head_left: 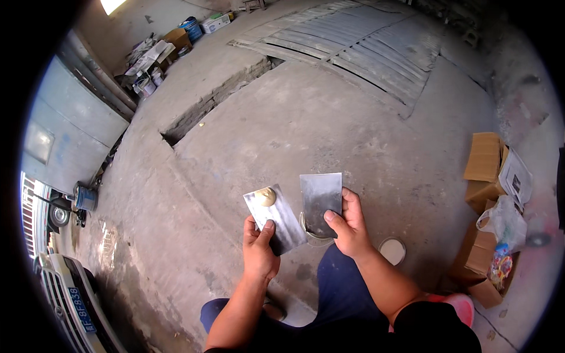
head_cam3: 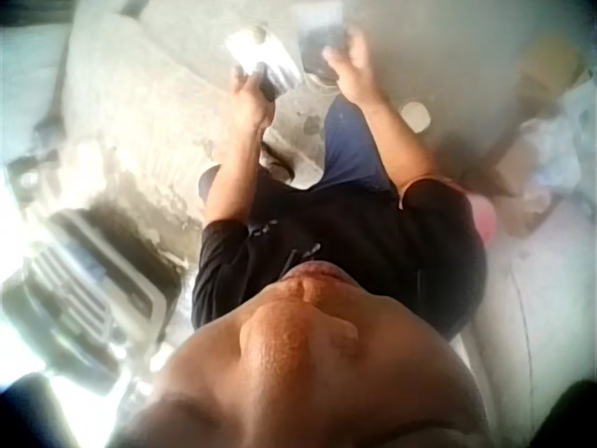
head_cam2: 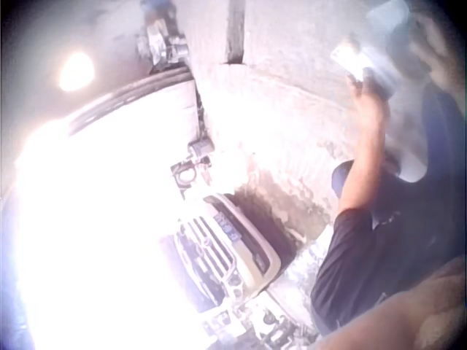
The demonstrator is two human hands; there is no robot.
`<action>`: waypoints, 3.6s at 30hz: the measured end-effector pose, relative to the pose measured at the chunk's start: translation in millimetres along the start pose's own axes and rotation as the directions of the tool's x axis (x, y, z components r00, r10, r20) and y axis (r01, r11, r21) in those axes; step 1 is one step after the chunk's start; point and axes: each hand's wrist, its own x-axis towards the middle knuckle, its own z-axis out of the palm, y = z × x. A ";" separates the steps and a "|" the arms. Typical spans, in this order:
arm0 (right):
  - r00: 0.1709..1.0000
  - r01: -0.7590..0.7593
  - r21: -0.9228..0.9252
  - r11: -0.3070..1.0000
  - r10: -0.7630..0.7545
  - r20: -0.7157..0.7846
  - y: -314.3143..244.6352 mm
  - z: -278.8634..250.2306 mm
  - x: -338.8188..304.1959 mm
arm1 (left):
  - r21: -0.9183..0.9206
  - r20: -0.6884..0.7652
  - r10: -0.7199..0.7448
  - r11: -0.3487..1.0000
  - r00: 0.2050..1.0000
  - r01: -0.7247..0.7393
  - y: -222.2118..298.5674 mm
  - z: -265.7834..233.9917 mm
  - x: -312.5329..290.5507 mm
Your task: The person holds two rectangular metal plates and rubs them together. They then walk to a bucket, scoop a beige paste onto one plate, and add a liquid from a small bottle. Finally, they use the second plate to spread and mix the paste on the first plate.
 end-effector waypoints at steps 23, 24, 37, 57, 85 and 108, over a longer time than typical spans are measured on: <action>0.953 -0.209 -0.457 0.865 0.285 0.104 22.6 -49.9 -6.4 | 0.010 0.189 0.020 1.000 0.982 -0.022 9.1 5.9 -1.5; 0.942 -0.309 -0.454 0.835 0.336 -0.024 27.2 -60.4 -1.1 | 0.036 0.189 0.052 0.998 0.981 -0.059 12.8 6.6 -1.8; 0.995 -0.066 -0.455 0.888 0.023 -0.100 45.0 -45.4 -5.4 | 0.259 0.313 -0.341 0.929 0.886 0.266 -23.2 10.0 -16.4; 0.096 -0.993 -0.094 -0.069 -0.028 -0.995 202.7 -441.2 -349.6 | 0.396 0.210 -0.171 0.915 0.963 0.076 -11.4 -45.3 18.5; 0.738 0.659 -0.753 0.002 0.195 0.646 171.7 -168.9 -73.7 | 0.297 -0.019 0.062 0.953 0.998 -0.054 36.5 -96.4 -25.0; 0.705 -0.678 -0.714 -0.174 0.117 -0.699 264.0 -298.8 -187.3 | 0.307 -0.009 0.014 0.952 1.000 -0.011 35.4 -90.9 -15.6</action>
